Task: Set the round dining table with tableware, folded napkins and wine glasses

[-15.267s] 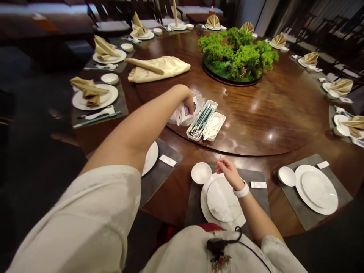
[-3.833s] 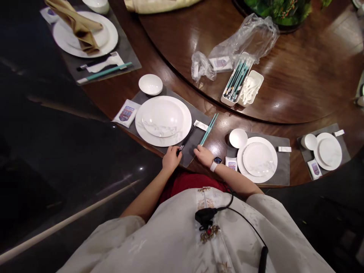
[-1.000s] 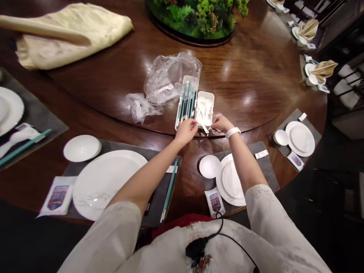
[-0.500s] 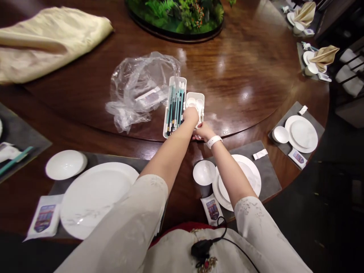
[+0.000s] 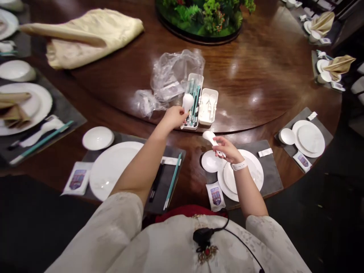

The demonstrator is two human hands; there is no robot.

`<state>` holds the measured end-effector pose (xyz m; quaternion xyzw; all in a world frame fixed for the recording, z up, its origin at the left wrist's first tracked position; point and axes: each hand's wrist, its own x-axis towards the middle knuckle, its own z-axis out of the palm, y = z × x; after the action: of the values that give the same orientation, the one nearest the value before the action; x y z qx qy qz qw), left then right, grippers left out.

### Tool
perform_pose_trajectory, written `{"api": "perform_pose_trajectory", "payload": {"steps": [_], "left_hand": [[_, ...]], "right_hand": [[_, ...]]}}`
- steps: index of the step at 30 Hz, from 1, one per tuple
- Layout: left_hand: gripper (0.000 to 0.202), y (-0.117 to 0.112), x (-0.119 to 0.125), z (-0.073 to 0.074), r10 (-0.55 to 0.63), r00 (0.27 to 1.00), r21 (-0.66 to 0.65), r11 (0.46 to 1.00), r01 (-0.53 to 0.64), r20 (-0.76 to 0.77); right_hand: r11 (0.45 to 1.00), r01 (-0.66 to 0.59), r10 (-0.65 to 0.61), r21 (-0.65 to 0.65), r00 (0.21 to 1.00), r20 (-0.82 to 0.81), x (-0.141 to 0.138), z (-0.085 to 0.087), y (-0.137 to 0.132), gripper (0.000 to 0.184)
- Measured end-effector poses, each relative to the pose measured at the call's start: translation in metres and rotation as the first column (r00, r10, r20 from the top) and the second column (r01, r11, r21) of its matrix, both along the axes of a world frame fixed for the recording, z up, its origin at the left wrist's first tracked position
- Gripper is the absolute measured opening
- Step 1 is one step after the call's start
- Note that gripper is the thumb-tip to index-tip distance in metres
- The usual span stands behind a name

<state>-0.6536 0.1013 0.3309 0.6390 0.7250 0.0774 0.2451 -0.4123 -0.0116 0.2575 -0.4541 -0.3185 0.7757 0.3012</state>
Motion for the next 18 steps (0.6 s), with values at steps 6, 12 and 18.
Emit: {"api": "perform_pose_trajectory", "payload": {"steps": [6,12,18], "left_hand": [[0.016,-0.148,-0.071,-0.037,0.097,0.98,-0.006,0.995,-0.1,-0.174],[0.016,-0.236,-0.086,-0.089,0.181,0.964,-0.132,0.969,-0.208,-0.192],[0.015,-0.246,-0.084,-0.118,0.194,0.945,-0.107,0.968,-0.228,-0.264]], "right_hand": [[0.998,-0.041,0.043,-0.041,0.999,0.031,-0.006,-0.003,-0.069,0.061],[0.994,-0.075,0.078,-0.082,0.996,0.031,-0.016,0.0,-0.106,0.064],[0.997,-0.064,0.064,-0.054,0.998,0.009,-0.018,0.007,-0.122,0.062]]}}
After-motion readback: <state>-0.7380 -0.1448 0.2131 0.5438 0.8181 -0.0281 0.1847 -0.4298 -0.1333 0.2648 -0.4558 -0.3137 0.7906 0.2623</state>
